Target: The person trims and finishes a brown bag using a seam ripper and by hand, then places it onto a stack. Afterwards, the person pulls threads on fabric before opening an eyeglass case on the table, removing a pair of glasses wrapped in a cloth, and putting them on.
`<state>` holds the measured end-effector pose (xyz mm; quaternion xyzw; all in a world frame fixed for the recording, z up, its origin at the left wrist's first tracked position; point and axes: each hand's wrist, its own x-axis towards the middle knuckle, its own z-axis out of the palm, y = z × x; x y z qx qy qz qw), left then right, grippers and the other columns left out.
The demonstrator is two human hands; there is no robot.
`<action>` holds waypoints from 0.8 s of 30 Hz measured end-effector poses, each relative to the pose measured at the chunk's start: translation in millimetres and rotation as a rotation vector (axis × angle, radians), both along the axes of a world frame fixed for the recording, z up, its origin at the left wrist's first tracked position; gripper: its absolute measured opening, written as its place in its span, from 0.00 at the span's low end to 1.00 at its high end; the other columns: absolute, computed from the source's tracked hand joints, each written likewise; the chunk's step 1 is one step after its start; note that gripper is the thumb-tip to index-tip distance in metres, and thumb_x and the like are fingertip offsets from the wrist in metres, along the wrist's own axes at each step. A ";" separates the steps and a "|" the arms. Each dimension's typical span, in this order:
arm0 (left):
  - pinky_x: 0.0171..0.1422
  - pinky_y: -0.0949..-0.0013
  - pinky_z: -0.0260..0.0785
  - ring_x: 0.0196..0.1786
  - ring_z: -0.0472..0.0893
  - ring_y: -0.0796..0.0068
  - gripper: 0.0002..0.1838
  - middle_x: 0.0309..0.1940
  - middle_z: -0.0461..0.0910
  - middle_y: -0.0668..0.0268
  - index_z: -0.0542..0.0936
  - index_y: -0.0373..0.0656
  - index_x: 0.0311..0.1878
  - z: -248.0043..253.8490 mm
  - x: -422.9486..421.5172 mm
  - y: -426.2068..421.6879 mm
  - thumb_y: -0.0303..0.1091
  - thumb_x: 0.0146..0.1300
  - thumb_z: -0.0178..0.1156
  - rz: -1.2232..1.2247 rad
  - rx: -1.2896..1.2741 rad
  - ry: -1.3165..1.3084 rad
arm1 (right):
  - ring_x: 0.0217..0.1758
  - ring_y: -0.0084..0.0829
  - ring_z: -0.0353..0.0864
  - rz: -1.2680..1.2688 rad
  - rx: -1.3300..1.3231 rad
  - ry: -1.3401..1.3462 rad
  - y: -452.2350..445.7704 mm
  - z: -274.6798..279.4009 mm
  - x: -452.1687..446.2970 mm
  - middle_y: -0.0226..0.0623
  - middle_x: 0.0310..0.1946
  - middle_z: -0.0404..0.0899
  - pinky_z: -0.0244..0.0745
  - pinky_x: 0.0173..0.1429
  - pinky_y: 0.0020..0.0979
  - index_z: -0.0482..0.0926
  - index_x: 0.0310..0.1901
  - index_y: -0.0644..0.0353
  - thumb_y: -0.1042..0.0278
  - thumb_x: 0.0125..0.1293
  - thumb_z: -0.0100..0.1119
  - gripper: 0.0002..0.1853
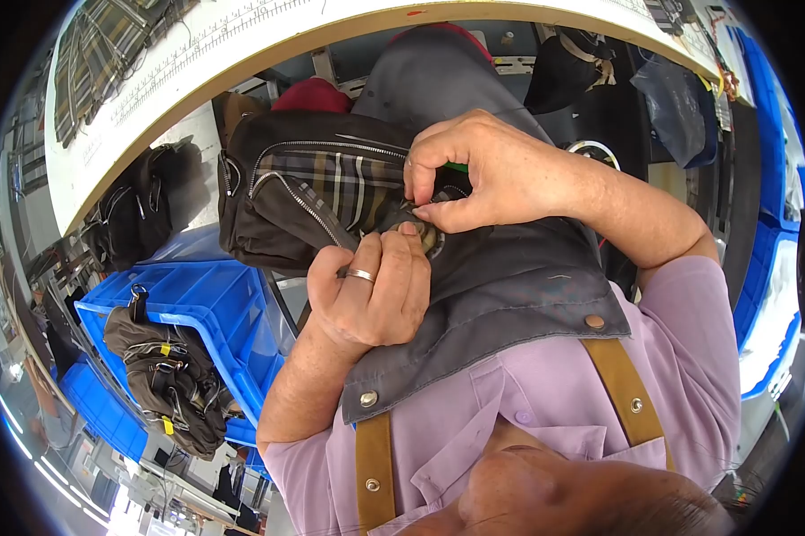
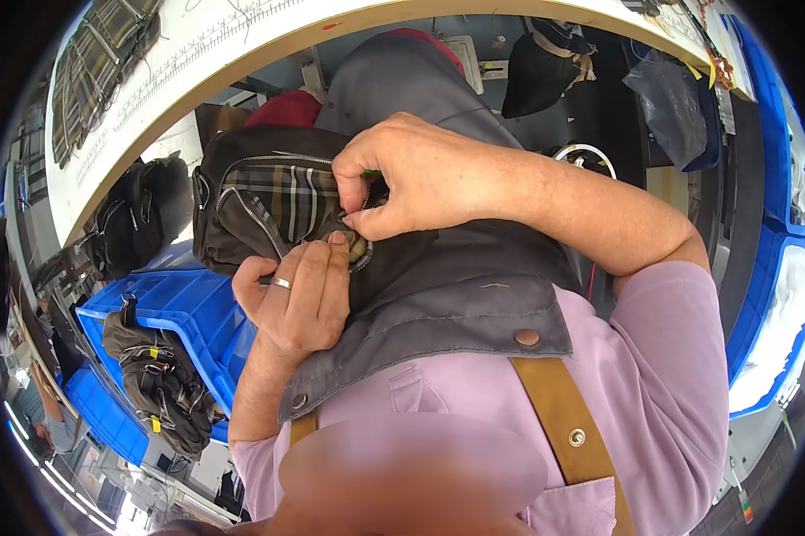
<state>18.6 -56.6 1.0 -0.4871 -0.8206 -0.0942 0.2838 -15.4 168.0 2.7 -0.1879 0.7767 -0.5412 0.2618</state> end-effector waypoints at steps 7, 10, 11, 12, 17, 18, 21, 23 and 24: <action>0.45 0.68 0.54 0.31 0.81 0.81 0.02 0.28 0.80 0.73 0.85 0.47 0.31 1.0 4.9 -2.2 0.27 0.54 0.67 0.041 -0.045 0.011 | 0.36 0.34 0.82 -0.046 -0.003 0.170 -2.4 -4.3 9.8 0.36 0.38 0.80 0.76 0.37 0.33 0.81 0.35 0.61 0.71 0.54 0.71 0.09; 0.42 0.69 0.53 0.30 0.80 0.80 0.03 0.27 0.80 0.72 0.84 0.47 0.28 -1.9 5.3 0.5 0.26 0.50 0.67 0.048 -0.010 0.032 | 0.40 0.40 0.82 -0.045 0.040 0.128 -4.5 -0.3 11.2 0.40 0.37 0.81 0.77 0.43 0.38 0.81 0.35 0.63 0.68 0.53 0.71 0.11; 0.42 0.69 0.53 0.30 0.81 0.80 0.04 0.27 0.80 0.72 0.84 0.47 0.28 -2.9 6.1 0.2 0.26 0.49 0.67 0.053 -0.008 0.031 | 0.42 0.43 0.82 -0.041 0.061 0.088 -5.1 1.5 11.3 0.43 0.36 0.81 0.78 0.47 0.40 0.82 0.35 0.64 0.67 0.53 0.71 0.12; 0.43 0.68 0.54 0.31 0.81 0.80 0.04 0.28 0.80 0.72 0.85 0.47 0.29 -2.0 6.4 -0.6 0.26 0.50 0.67 0.053 -0.012 -0.027 | 0.42 0.43 0.83 -0.039 0.076 0.079 -5.7 1.9 12.1 0.43 0.36 0.81 0.78 0.46 0.40 0.82 0.35 0.64 0.67 0.52 0.71 0.12; 0.51 0.66 0.60 0.37 0.83 0.79 0.12 0.33 0.82 0.75 0.87 0.48 0.37 5.0 6.0 -0.5 0.35 0.47 0.76 0.087 0.060 -0.463 | 0.41 0.42 0.83 -0.045 0.088 0.091 -5.1 -7.2 15.1 0.42 0.36 0.81 0.78 0.46 0.39 0.81 0.35 0.64 0.69 0.52 0.71 0.12; 0.47 0.63 0.69 0.37 0.84 0.74 0.12 0.36 0.84 0.72 0.86 0.47 0.37 7.5 5.0 -0.3 0.36 0.49 0.75 0.074 0.106 -0.562 | 0.41 0.41 0.83 -0.045 0.090 0.085 -4.8 -9.6 16.2 0.42 0.36 0.81 0.78 0.46 0.39 0.81 0.35 0.64 0.69 0.52 0.71 0.11; 0.44 0.66 0.74 0.36 0.85 0.70 0.15 0.40 0.85 0.70 0.86 0.46 0.37 9.4 2.6 -7.8 0.33 0.45 0.79 0.064 0.291 -0.875 | 0.41 0.41 0.83 -0.051 0.077 0.067 -3.6 -13.4 18.5 0.42 0.35 0.81 0.78 0.46 0.39 0.81 0.35 0.64 0.69 0.52 0.71 0.11; 0.39 0.71 0.74 0.35 0.84 0.71 0.14 0.44 0.86 0.66 0.88 0.44 0.39 4.7 -0.7 -12.6 0.28 0.47 0.78 0.208 0.368 -1.051 | 0.41 0.41 0.83 -0.053 0.037 0.058 -4.3 -14.2 18.3 0.42 0.35 0.81 0.78 0.45 0.39 0.81 0.35 0.64 0.70 0.52 0.71 0.11; 0.37 0.74 0.71 0.34 0.83 0.73 0.13 0.45 0.86 0.65 0.88 0.42 0.40 6.1 -6.3 -10.8 0.26 0.49 0.77 0.266 0.396 -1.152 | 0.41 0.41 0.83 -0.051 0.035 0.071 -5.1 -14.8 18.3 0.41 0.35 0.81 0.78 0.45 0.39 0.81 0.36 0.64 0.70 0.52 0.70 0.11</action>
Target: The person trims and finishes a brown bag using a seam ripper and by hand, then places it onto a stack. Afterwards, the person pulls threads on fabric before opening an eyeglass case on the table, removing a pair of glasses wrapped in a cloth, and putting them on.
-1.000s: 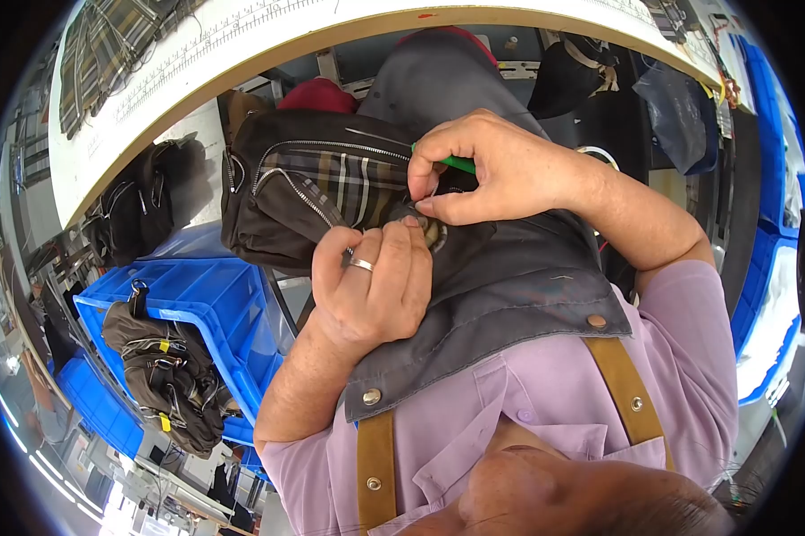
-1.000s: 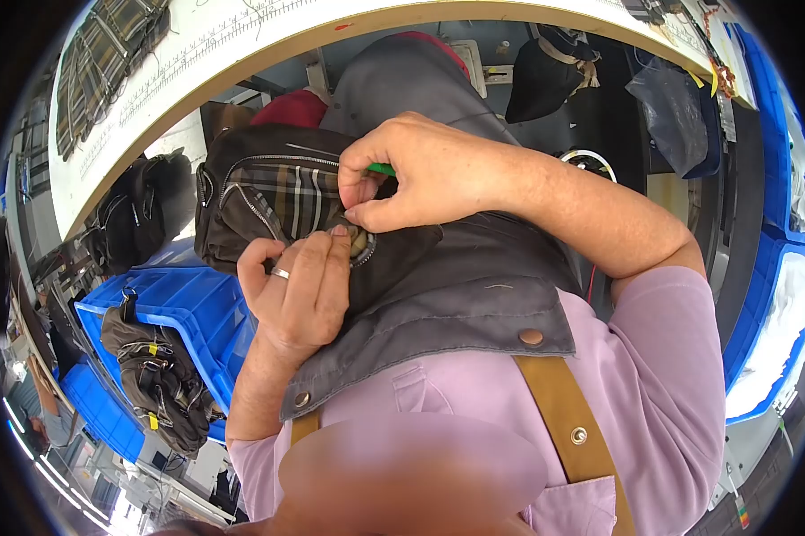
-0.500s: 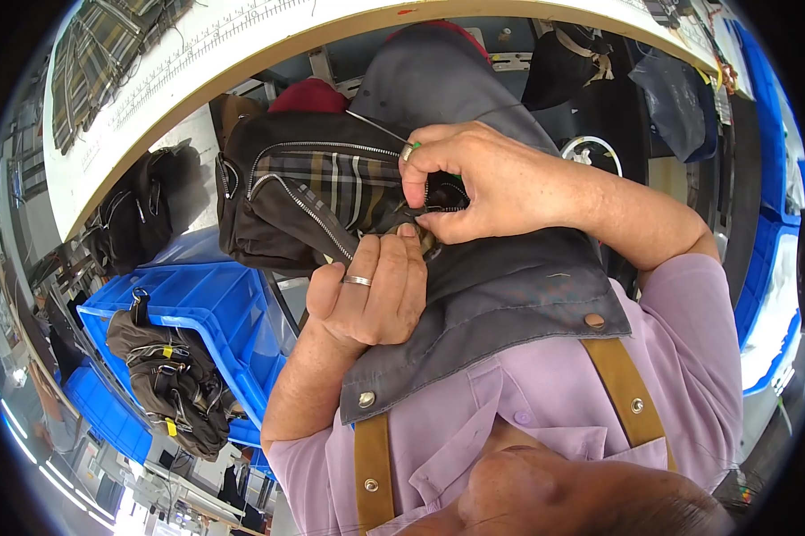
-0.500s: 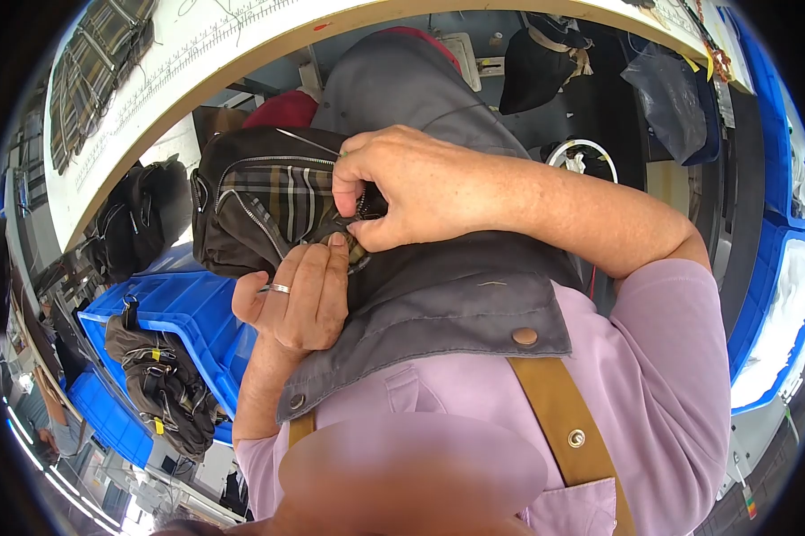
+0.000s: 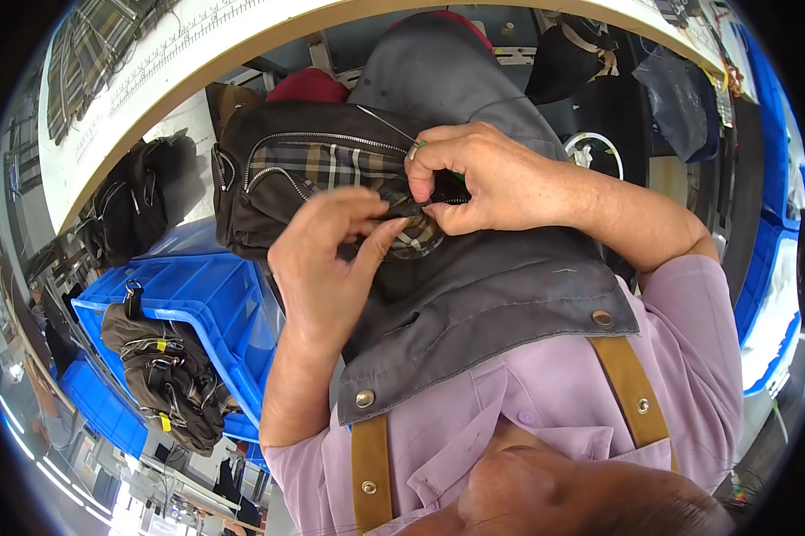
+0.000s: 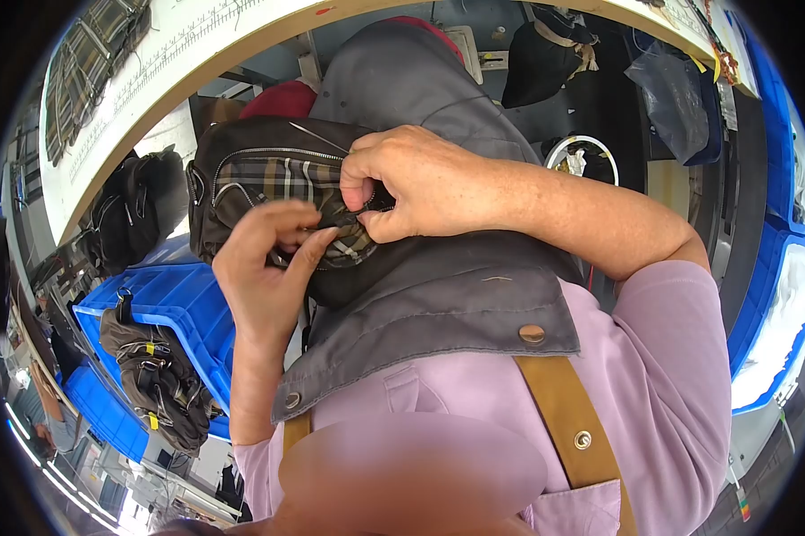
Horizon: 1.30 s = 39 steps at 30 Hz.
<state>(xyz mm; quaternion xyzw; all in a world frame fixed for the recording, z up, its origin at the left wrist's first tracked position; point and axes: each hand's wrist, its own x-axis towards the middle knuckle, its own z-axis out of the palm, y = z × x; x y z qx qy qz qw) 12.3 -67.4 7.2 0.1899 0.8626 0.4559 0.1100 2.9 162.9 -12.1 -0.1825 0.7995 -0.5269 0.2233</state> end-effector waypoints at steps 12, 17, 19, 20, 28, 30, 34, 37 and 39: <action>0.64 0.61 0.56 0.37 0.81 0.73 0.09 0.31 0.85 0.69 0.89 0.47 0.41 -13.8 -16.4 -1.4 0.34 0.55 0.72 -0.197 -0.170 -0.129 | 0.38 0.35 0.83 -0.042 -0.052 0.172 -0.5 -7.4 11.3 0.35 0.33 0.80 0.77 0.45 0.36 0.81 0.35 0.60 0.72 0.54 0.69 0.08; 0.59 0.65 0.63 0.34 0.82 0.70 0.09 0.29 0.84 0.67 0.87 0.44 0.37 -15.9 -11.1 1.7 0.29 0.52 0.73 -0.119 -0.051 -0.044 | 0.36 0.33 0.83 -0.007 0.182 0.244 -0.1 -2.9 16.3 0.30 0.33 0.79 0.72 0.55 0.37 0.80 0.36 0.55 0.70 0.53 0.73 0.11; 0.56 0.65 0.65 0.33 0.82 0.69 0.08 0.28 0.84 0.67 0.87 0.44 0.36 -18.9 -8.4 3.6 0.27 0.50 0.73 -0.092 -0.023 -0.004 | 0.33 0.33 0.83 0.002 0.198 0.280 0.1 -4.5 16.9 0.29 0.31 0.79 0.72 0.55 0.37 0.80 0.37 0.55 0.69 0.53 0.73 0.11; 0.56 0.65 0.66 0.33 0.82 0.68 0.08 0.28 0.84 0.67 0.86 0.44 0.36 -18.6 -8.0 4.5 0.27 0.50 0.73 -0.088 -0.026 -0.007 | 0.33 0.34 0.83 0.000 0.177 0.295 -0.6 -6.3 16.6 0.28 0.30 0.79 0.73 0.54 0.37 0.80 0.37 0.55 0.70 0.52 0.73 0.11; 0.56 0.65 0.67 0.36 0.82 0.67 0.09 0.31 0.85 0.66 0.87 0.43 0.36 -14.6 -4.0 5.0 0.27 0.50 0.73 -0.064 -0.048 -0.016 | 0.34 0.36 0.83 -0.046 0.031 0.291 -4.5 -10.9 19.6 0.32 0.28 0.81 0.77 0.49 0.39 0.81 0.34 0.57 0.72 0.54 0.70 0.07; 0.56 0.65 0.67 0.37 0.82 0.67 0.10 0.33 0.85 0.66 0.87 0.43 0.37 -15.9 -3.7 4.4 0.27 0.50 0.74 -0.083 -0.059 -0.003 | 0.35 0.35 0.83 -0.060 -0.007 0.280 -3.8 -12.9 20.8 0.32 0.28 0.81 0.77 0.49 0.38 0.81 0.34 0.57 0.73 0.54 0.70 0.07; 0.56 0.65 0.68 0.39 0.82 0.67 0.12 0.35 0.85 0.67 0.88 0.44 0.39 -17.6 -0.7 3.3 0.26 0.49 0.74 -0.084 -0.042 0.046 | 0.35 0.35 0.83 -0.074 -0.053 0.267 -3.6 -12.9 21.2 0.31 0.29 0.81 0.77 0.48 0.38 0.81 0.35 0.57 0.73 0.54 0.71 0.08; 0.55 0.65 0.68 0.39 0.82 0.67 0.11 0.35 0.85 0.67 0.88 0.43 0.38 -19.2 2.4 2.7 0.24 0.48 0.74 -0.082 -0.023 0.096 | 0.34 0.35 0.83 -0.079 -0.067 0.314 -2.3 -14.0 21.6 0.30 0.28 0.80 0.77 0.48 0.38 0.81 0.35 0.57 0.74 0.54 0.71 0.09; 0.54 0.65 0.68 0.39 0.82 0.66 0.12 0.36 0.85 0.67 0.87 0.43 0.39 -18.8 5.4 4.0 0.23 0.48 0.73 -0.071 -0.002 0.126 | 0.34 0.35 0.82 -0.087 -0.083 0.351 -1.9 -14.8 21.5 0.30 0.28 0.80 0.77 0.48 0.38 0.80 0.35 0.57 0.74 0.54 0.71 0.09</action>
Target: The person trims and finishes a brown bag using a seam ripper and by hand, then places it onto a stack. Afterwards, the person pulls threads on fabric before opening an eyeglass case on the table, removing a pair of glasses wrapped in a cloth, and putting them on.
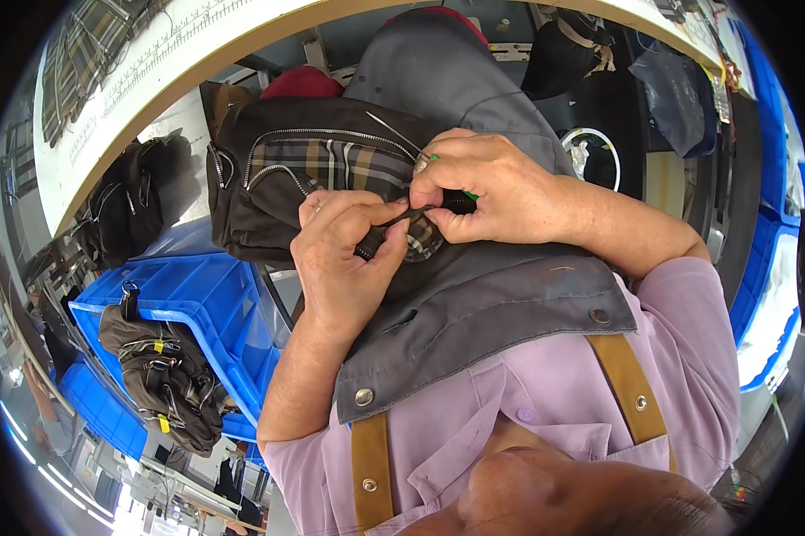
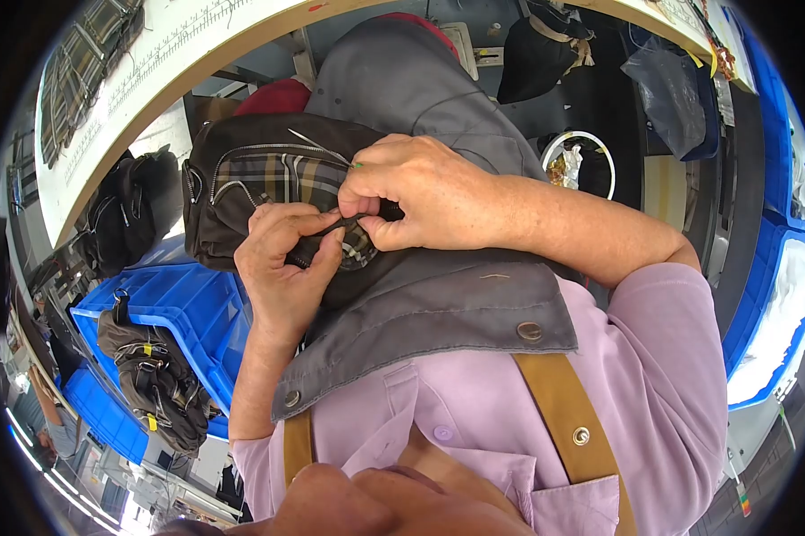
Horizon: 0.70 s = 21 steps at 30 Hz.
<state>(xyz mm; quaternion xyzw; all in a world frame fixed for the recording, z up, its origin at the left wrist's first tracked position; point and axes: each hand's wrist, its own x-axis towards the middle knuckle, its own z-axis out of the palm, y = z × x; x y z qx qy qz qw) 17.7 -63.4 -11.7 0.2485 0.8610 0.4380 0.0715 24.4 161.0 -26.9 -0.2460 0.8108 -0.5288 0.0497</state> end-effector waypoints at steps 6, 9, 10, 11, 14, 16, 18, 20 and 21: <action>0.57 0.60 0.66 0.40 0.82 0.63 0.11 0.36 0.84 0.65 0.85 0.43 0.41 13.4 -2.5 5.5 0.27 0.53 0.71 -0.021 -0.108 -0.087 | 0.30 0.35 0.79 -0.016 0.030 0.166 -2.4 -0.6 0.9 0.30 0.25 0.75 0.77 0.53 0.39 0.80 0.34 0.56 0.76 0.52 0.70 0.09; 0.57 0.62 0.65 0.39 0.82 0.62 0.09 0.35 0.85 0.62 0.86 0.42 0.40 15.1 -6.5 3.2 0.28 0.55 0.69 -0.080 -0.190 -0.087 | 0.29 0.35 0.78 -0.028 -0.002 0.196 -4.7 -3.3 2.1 0.30 0.24 0.72 0.77 0.55 0.39 0.80 0.33 0.56 0.77 0.51 0.70 0.09; 0.57 0.63 0.65 0.39 0.82 0.61 0.08 0.35 0.86 0.61 0.86 0.41 0.40 15.1 -7.0 2.7 0.29 0.56 0.68 -0.091 -0.205 -0.102 | 0.29 0.35 0.78 -0.026 0.000 0.203 -4.4 -2.6 1.4 0.31 0.25 0.73 0.78 0.54 0.39 0.80 0.33 0.57 0.77 0.51 0.70 0.09; 0.56 0.63 0.65 0.38 0.82 0.62 0.08 0.35 0.85 0.61 0.86 0.41 0.39 14.7 -6.6 2.9 0.29 0.56 0.69 -0.080 -0.180 -0.091 | 0.30 0.35 0.79 -0.025 0.001 0.210 -3.6 -1.3 0.3 0.32 0.25 0.74 0.78 0.53 0.38 0.80 0.34 0.58 0.76 0.52 0.70 0.09; 0.54 0.64 0.65 0.38 0.81 0.63 0.07 0.34 0.85 0.61 0.85 0.40 0.38 10.6 -4.1 3.8 0.29 0.56 0.69 -0.063 -0.112 -0.074 | 0.32 0.32 0.81 -0.003 -0.060 0.015 3.0 1.0 -2.1 0.33 0.28 0.78 0.78 0.47 0.34 0.81 0.36 0.60 0.75 0.53 0.70 0.09; 0.54 0.65 0.65 0.37 0.81 0.64 0.06 0.33 0.85 0.61 0.85 0.40 0.37 7.8 -2.9 3.2 0.29 0.57 0.68 -0.051 -0.073 -0.079 | 0.34 0.30 0.83 0.029 -0.105 -0.157 7.1 2.7 -6.6 0.34 0.31 0.81 0.78 0.44 0.32 0.82 0.38 0.61 0.75 0.55 0.70 0.09; 0.53 0.65 0.66 0.37 0.81 0.63 0.06 0.33 0.85 0.61 0.85 0.39 0.38 7.3 -7.6 1.8 0.28 0.58 0.68 -0.083 -0.074 -0.127 | 0.36 0.28 0.84 0.061 -0.134 -0.303 10.5 4.3 -11.0 0.35 0.34 0.84 0.77 0.41 0.29 0.83 0.40 0.62 0.73 0.56 0.69 0.09; 0.52 0.65 0.68 0.37 0.81 0.64 0.06 0.34 0.85 0.61 0.85 0.38 0.38 6.8 -9.2 0.9 0.27 0.59 0.68 -0.090 -0.065 -0.153 | 0.35 0.24 0.82 0.082 -0.165 -0.400 11.2 1.6 -15.2 0.34 0.34 0.84 0.76 0.41 0.28 0.85 0.41 0.62 0.72 0.58 0.68 0.09; 0.52 0.66 0.69 0.37 0.82 0.65 0.06 0.34 0.85 0.61 0.85 0.38 0.39 5.3 -9.0 1.0 0.27 0.59 0.68 -0.081 -0.053 -0.155 | 0.35 0.24 0.81 0.087 -0.171 -0.431 11.4 1.9 -16.9 0.33 0.34 0.84 0.75 0.41 0.28 0.85 0.41 0.62 0.72 0.58 0.68 0.09</action>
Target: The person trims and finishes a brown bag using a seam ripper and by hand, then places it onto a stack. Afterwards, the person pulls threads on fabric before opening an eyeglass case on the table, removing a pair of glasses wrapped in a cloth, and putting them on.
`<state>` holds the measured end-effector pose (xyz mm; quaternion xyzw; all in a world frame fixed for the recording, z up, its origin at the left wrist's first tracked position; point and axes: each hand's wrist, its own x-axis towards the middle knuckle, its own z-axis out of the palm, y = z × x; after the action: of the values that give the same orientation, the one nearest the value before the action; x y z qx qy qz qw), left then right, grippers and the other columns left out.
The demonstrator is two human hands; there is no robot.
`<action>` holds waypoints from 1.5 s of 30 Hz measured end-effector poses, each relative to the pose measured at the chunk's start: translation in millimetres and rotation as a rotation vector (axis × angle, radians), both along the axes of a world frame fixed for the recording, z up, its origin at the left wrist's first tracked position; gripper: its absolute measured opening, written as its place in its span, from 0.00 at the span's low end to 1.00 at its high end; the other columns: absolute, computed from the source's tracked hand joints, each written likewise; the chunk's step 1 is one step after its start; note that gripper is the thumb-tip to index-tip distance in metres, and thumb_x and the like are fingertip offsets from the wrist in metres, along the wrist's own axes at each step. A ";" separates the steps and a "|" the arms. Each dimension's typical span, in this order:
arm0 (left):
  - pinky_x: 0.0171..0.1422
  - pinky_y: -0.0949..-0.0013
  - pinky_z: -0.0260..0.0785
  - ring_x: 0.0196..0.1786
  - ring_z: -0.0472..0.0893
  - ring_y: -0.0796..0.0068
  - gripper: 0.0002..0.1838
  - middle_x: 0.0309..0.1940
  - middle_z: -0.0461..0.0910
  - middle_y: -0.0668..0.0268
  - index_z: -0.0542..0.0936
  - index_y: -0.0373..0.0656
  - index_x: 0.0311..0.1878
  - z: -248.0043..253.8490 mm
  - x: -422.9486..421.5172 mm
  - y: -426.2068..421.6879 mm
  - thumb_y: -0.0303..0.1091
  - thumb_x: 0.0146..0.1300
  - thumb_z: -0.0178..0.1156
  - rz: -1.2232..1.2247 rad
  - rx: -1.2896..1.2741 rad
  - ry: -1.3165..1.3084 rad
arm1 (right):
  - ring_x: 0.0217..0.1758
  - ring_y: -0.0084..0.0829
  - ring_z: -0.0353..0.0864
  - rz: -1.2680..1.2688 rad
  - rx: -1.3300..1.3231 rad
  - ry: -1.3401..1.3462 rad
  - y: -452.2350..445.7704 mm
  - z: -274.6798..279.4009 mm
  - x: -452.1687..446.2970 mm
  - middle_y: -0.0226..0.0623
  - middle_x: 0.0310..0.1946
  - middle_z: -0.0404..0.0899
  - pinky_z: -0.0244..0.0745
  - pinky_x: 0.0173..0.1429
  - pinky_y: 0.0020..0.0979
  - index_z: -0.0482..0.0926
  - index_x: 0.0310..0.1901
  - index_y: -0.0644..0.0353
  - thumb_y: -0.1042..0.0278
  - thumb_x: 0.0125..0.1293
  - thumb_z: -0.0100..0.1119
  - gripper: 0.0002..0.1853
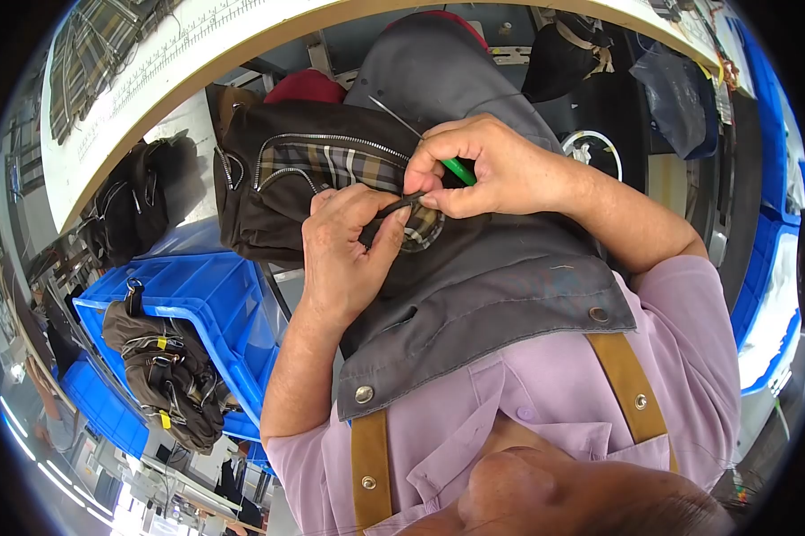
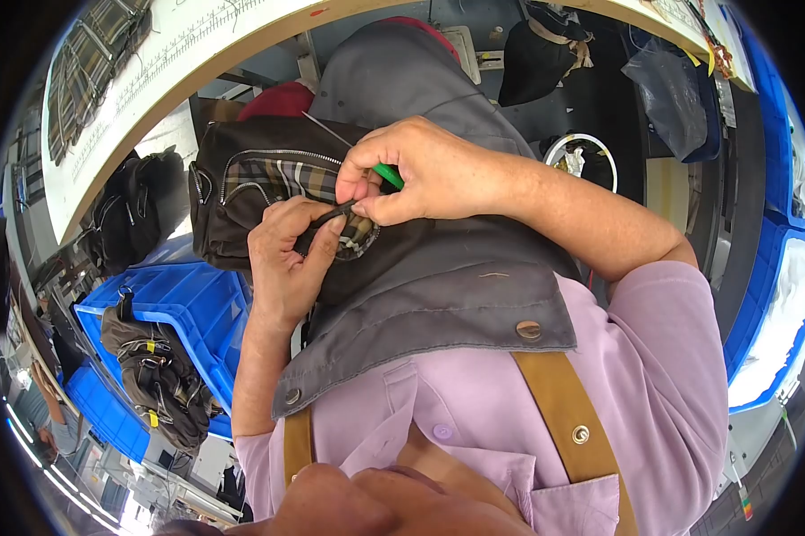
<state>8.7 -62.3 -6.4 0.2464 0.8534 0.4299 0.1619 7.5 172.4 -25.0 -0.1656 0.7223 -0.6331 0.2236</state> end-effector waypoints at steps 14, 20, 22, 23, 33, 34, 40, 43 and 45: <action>0.49 0.69 0.74 0.39 0.84 0.69 0.10 0.33 0.87 0.62 0.88 0.39 0.40 -5.7 5.5 1.0 0.25 0.54 0.73 0.207 0.154 -0.196 | 0.36 0.21 0.78 0.078 0.016 -0.103 1.2 -0.8 -8.0 0.30 0.34 0.83 0.74 0.43 0.25 0.85 0.41 0.61 0.70 0.64 0.70 0.07; 0.47 0.69 0.74 0.37 0.84 0.68 0.09 0.34 0.87 0.60 0.87 0.38 0.39 -11.7 4.7 0.3 0.24 0.55 0.73 0.199 0.143 -0.143 | 0.37 0.23 0.80 0.036 -0.005 -0.003 -1.7 -3.6 -4.1 0.31 0.34 0.83 0.76 0.44 0.26 0.85 0.39 0.61 0.70 0.64 0.69 0.06; 0.47 0.69 0.74 0.36 0.84 0.68 0.08 0.34 0.87 0.60 0.87 0.37 0.39 -9.0 3.9 0.8 0.24 0.55 0.72 0.186 0.110 -0.105 | 0.37 0.30 0.83 0.021 0.075 0.146 1.0 1.5 -3.4 0.33 0.34 0.83 0.77 0.45 0.29 0.85 0.39 0.60 0.69 0.64 0.69 0.06; 0.46 0.70 0.74 0.36 0.84 0.67 0.08 0.33 0.86 0.60 0.87 0.37 0.39 -7.7 4.1 2.6 0.24 0.55 0.72 0.180 0.124 -0.068 | 0.38 0.35 0.83 0.007 0.215 0.387 4.0 3.1 -1.6 0.32 0.34 0.82 0.77 0.46 0.33 0.85 0.41 0.58 0.66 0.64 0.70 0.08; 0.49 0.73 0.72 0.38 0.83 0.73 0.07 0.33 0.86 0.61 0.86 0.35 0.39 -17.5 9.6 2.9 0.24 0.57 0.71 0.245 0.236 -0.193 | 0.44 0.50 0.83 -0.491 1.045 0.806 152.5 98.2 -76.8 0.50 0.38 0.82 0.77 0.49 0.46 0.78 0.49 0.63 0.69 0.70 0.54 0.10; 0.49 0.73 0.72 0.38 0.83 0.73 0.07 0.33 0.86 0.62 0.86 0.35 0.39 -18.3 9.4 3.7 0.24 0.57 0.71 0.250 0.242 -0.193 | 0.45 0.51 0.83 -0.460 1.103 0.832 159.9 94.9 -85.3 0.50 0.40 0.82 0.77 0.49 0.45 0.78 0.50 0.62 0.69 0.70 0.54 0.11; 0.49 0.74 0.72 0.38 0.83 0.73 0.07 0.33 0.86 0.61 0.86 0.35 0.39 -16.5 8.7 6.2 0.25 0.57 0.71 0.266 0.193 -0.163 | 0.49 0.50 0.80 -0.472 1.145 1.148 153.9 79.6 -115.0 0.45 0.47 0.80 0.77 0.52 0.43 0.82 0.48 0.59 0.69 0.66 0.61 0.11; 0.49 0.73 0.72 0.38 0.83 0.72 0.07 0.33 0.86 0.61 0.86 0.35 0.39 -20.2 9.8 4.5 0.25 0.57 0.71 0.281 0.201 -0.136 | 0.50 0.46 0.79 -0.509 1.088 1.305 134.8 87.4 -104.4 0.41 0.45 0.79 0.76 0.54 0.41 0.83 0.44 0.59 0.70 0.60 0.67 0.10; 0.49 0.72 0.72 0.39 0.84 0.72 0.07 0.34 0.87 0.61 0.86 0.35 0.38 -20.9 10.6 4.5 0.25 0.57 0.71 0.304 0.214 -0.163 | 0.48 0.46 0.79 -0.502 0.965 1.200 123.3 95.2 -85.8 0.40 0.43 0.79 0.76 0.53 0.40 0.83 0.43 0.59 0.69 0.59 0.69 0.11</action>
<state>19.3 -57.9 -27.2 0.0952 0.8143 0.5561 0.1365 -78.3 295.7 70.2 -0.1953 0.9284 -0.0861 -0.3040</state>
